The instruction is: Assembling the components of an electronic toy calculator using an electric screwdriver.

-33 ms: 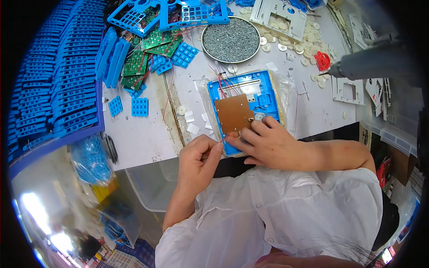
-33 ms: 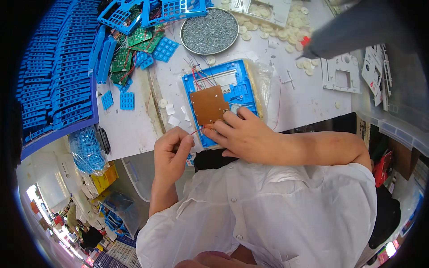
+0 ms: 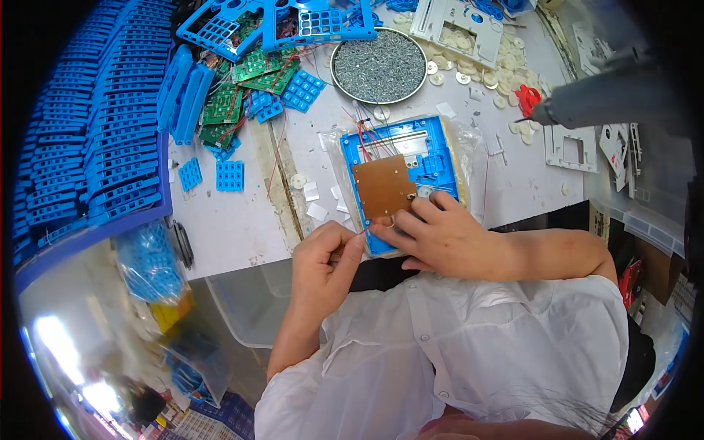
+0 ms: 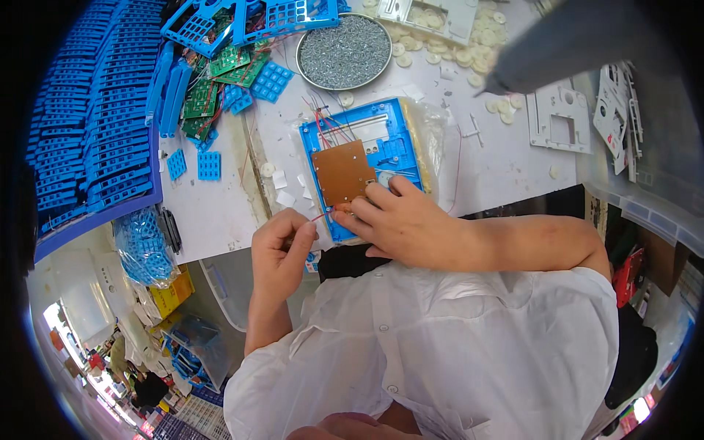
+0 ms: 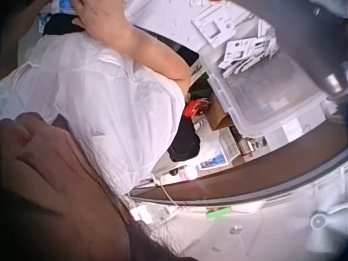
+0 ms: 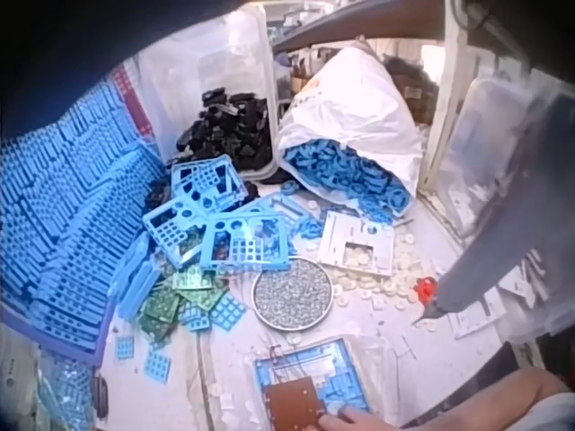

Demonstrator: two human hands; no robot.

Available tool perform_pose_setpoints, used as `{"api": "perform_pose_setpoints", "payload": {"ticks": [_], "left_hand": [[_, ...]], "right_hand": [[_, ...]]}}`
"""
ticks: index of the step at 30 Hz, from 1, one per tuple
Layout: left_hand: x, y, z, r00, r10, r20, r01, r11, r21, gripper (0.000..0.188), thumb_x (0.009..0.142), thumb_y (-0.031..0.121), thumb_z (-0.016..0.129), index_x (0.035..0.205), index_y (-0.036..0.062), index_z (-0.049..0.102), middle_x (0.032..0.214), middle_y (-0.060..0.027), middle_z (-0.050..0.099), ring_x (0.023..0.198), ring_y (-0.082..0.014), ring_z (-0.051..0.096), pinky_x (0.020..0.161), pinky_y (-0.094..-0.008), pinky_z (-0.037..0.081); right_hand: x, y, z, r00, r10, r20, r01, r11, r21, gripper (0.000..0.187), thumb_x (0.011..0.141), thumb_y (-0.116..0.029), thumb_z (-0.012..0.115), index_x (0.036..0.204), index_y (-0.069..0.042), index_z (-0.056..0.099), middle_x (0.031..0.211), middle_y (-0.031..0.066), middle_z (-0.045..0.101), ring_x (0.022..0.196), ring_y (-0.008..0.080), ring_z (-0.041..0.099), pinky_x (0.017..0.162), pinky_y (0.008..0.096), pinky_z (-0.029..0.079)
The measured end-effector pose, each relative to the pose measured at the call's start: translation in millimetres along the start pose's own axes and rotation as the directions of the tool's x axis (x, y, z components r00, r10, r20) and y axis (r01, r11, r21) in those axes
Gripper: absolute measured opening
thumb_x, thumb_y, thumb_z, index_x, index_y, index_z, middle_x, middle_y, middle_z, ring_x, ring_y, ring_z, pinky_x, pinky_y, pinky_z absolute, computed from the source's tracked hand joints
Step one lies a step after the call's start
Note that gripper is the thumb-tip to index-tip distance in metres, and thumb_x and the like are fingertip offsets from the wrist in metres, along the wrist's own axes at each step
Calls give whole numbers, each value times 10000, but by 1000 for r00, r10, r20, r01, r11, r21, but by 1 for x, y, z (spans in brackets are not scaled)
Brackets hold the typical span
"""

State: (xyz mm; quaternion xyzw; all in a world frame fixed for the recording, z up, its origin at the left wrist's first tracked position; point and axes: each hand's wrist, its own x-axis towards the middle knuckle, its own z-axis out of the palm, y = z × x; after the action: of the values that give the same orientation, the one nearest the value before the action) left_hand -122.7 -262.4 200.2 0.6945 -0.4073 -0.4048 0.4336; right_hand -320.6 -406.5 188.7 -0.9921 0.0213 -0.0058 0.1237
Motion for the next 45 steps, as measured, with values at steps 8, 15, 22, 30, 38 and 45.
{"api": "perform_pose_setpoints", "payload": {"ticks": [8,15,22,30,38,45], "left_hand": [[-1,-1,8,984,135,-112,-153,973,-174,65,915,-14,688,855,-27,668,977,-103,691,674,-52,530,572,-200,413],[12,1,24,998,65,27,-46,887,-459,120,977,20,602,1019,-57,684,1109,-129,708,731,-69,608,619,-203,476],[19,5,34,953,274,132,-254,955,-153,384,1030,303,522,1041,-46,681,1036,-156,698,781,-188,619,693,-307,496],[32,19,46,926,209,314,-196,978,-73,407,1023,312,464,1049,-34,675,957,-179,666,862,-335,639,776,-396,495],[18,24,60,963,133,234,-205,925,318,166,860,105,736,988,31,662,1003,-118,689,789,-276,683,652,-345,534],[18,14,65,889,451,79,-443,805,394,181,829,19,764,981,50,670,1007,-97,672,744,-261,681,632,-330,547]], "right_hand": [[-10,14,5,990,13,-143,17,979,203,724,772,-464,780,1401,-161,585,1054,31,552,977,247,535,840,393,442],[-10,2,6,996,-2,-86,0,1000,-22,602,835,-433,744,1330,-110,631,1048,18,556,1048,229,520,854,386,450],[-20,32,-17,922,154,-356,-27,941,337,506,739,-212,822,1213,-101,684,1025,61,629,961,255,590,749,365,499],[-21,29,4,794,144,-591,77,940,332,367,747,-136,825,1093,-83,713,915,50,651,823,259,620,704,364,525],[-38,34,2,783,536,-316,-152,657,738,152,830,-87,763,978,-61,737,861,98,690,778,283,652,680,361,533],[-35,31,-5,813,547,-200,-174,555,813,166,808,-16,775,968,-56,758,897,67,702,781,224,666,662,331,536]]}}
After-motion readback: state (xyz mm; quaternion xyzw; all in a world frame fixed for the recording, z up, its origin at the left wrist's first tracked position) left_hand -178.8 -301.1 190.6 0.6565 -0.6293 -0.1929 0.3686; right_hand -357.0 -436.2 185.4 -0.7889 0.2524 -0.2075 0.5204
